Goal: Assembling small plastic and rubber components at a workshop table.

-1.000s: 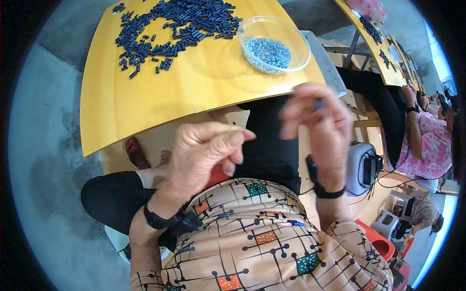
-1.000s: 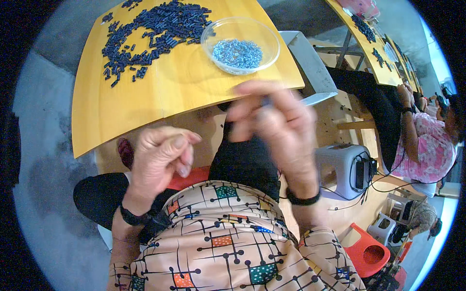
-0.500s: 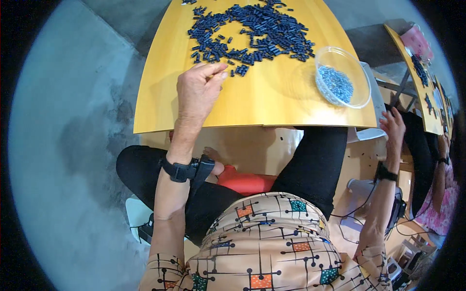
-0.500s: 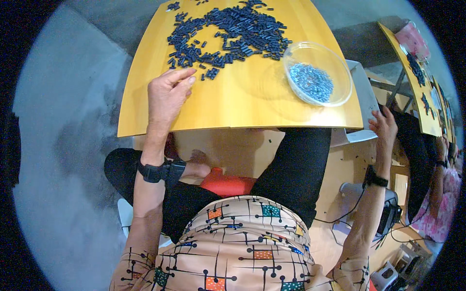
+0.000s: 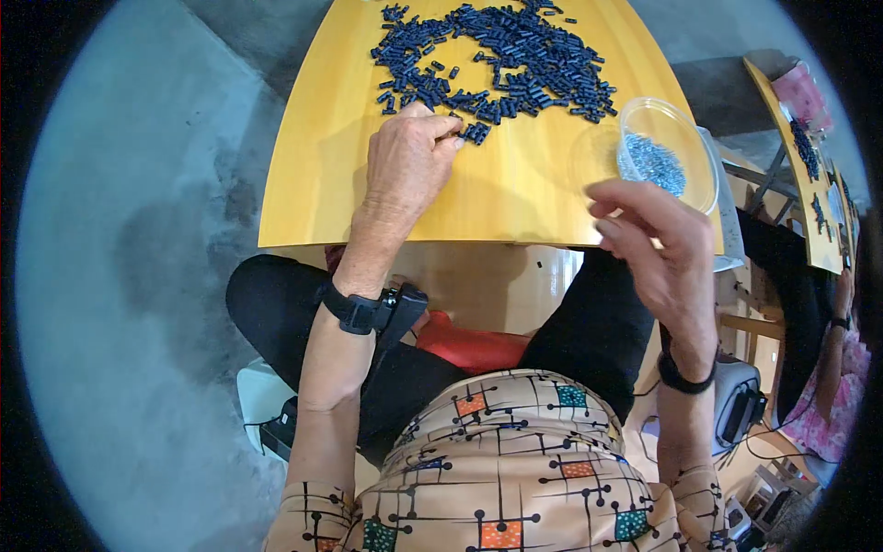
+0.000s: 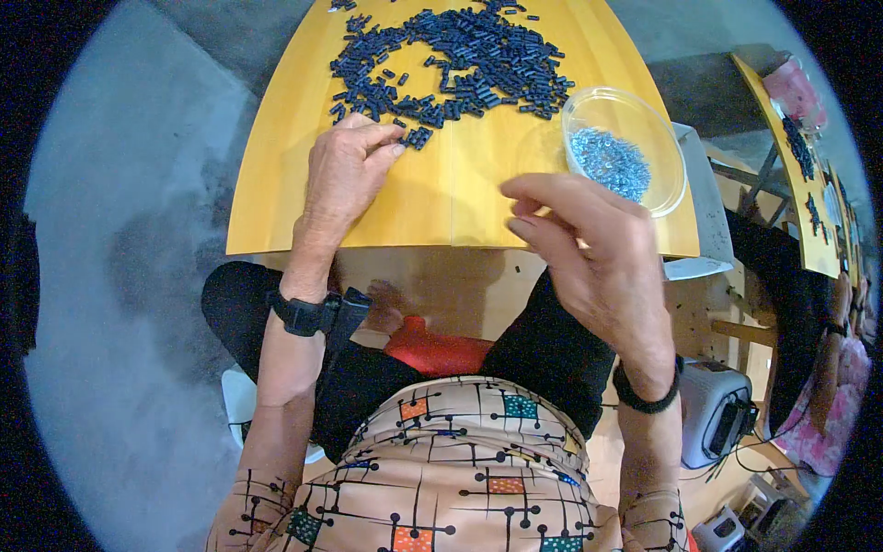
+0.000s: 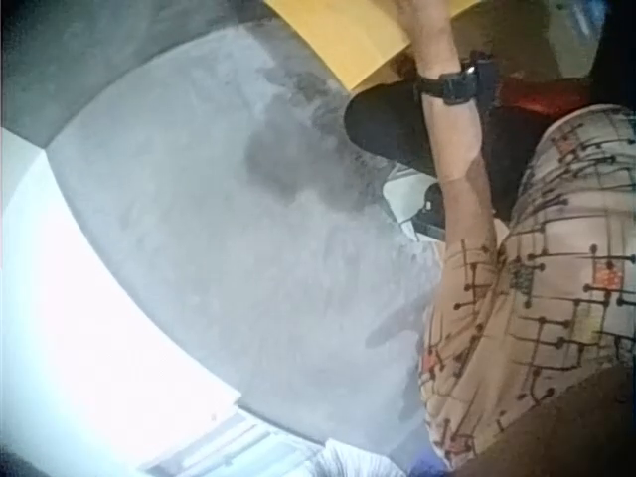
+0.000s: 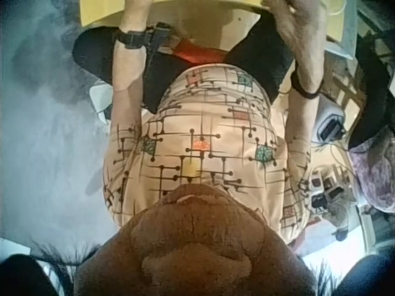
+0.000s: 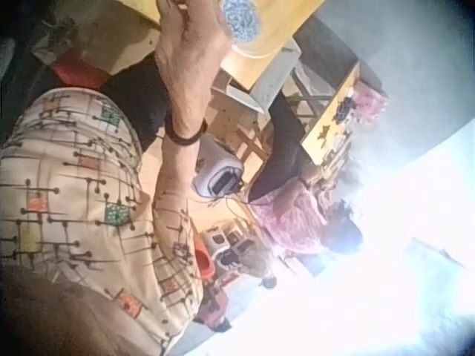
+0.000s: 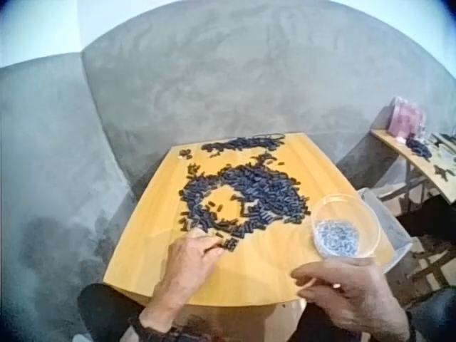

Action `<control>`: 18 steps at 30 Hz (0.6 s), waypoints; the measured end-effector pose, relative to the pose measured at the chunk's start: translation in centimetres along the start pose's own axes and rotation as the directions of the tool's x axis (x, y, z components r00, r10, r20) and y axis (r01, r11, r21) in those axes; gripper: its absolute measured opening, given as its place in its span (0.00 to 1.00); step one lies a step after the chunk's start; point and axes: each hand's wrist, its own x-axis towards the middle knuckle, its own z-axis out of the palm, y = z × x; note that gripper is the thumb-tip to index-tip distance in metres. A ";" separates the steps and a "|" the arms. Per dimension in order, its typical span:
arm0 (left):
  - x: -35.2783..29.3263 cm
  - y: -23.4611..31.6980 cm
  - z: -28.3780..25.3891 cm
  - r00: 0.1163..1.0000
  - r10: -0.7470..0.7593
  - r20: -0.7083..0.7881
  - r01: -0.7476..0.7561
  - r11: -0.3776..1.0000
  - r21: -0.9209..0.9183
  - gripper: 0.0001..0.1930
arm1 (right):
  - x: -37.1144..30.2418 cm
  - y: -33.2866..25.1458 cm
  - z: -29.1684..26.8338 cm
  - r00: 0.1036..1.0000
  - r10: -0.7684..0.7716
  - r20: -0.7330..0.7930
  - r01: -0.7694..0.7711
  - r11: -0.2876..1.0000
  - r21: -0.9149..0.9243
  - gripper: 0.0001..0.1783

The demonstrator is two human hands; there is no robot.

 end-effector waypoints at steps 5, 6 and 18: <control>-0.1 -0.2 -0.6 1.000 -0.019 0.021 0.018 1.000 0.017 0.07 | 3.0 1.5 3.3 0.996 -0.007 0.094 0.011 0.999 -0.043 0.10; -0.2 -0.3 -0.6 1.000 -0.009 0.009 0.008 1.000 0.028 0.07 | 3.6 1.5 3.8 0.991 -0.046 0.123 0.060 0.992 -0.110 0.10; -0.2 0.3 0.6 0.997 -0.013 -0.082 0.007 0.997 -0.073 0.07 | 3.7 0.4 4.7 0.992 -0.013 0.127 0.034 0.985 -0.171 0.11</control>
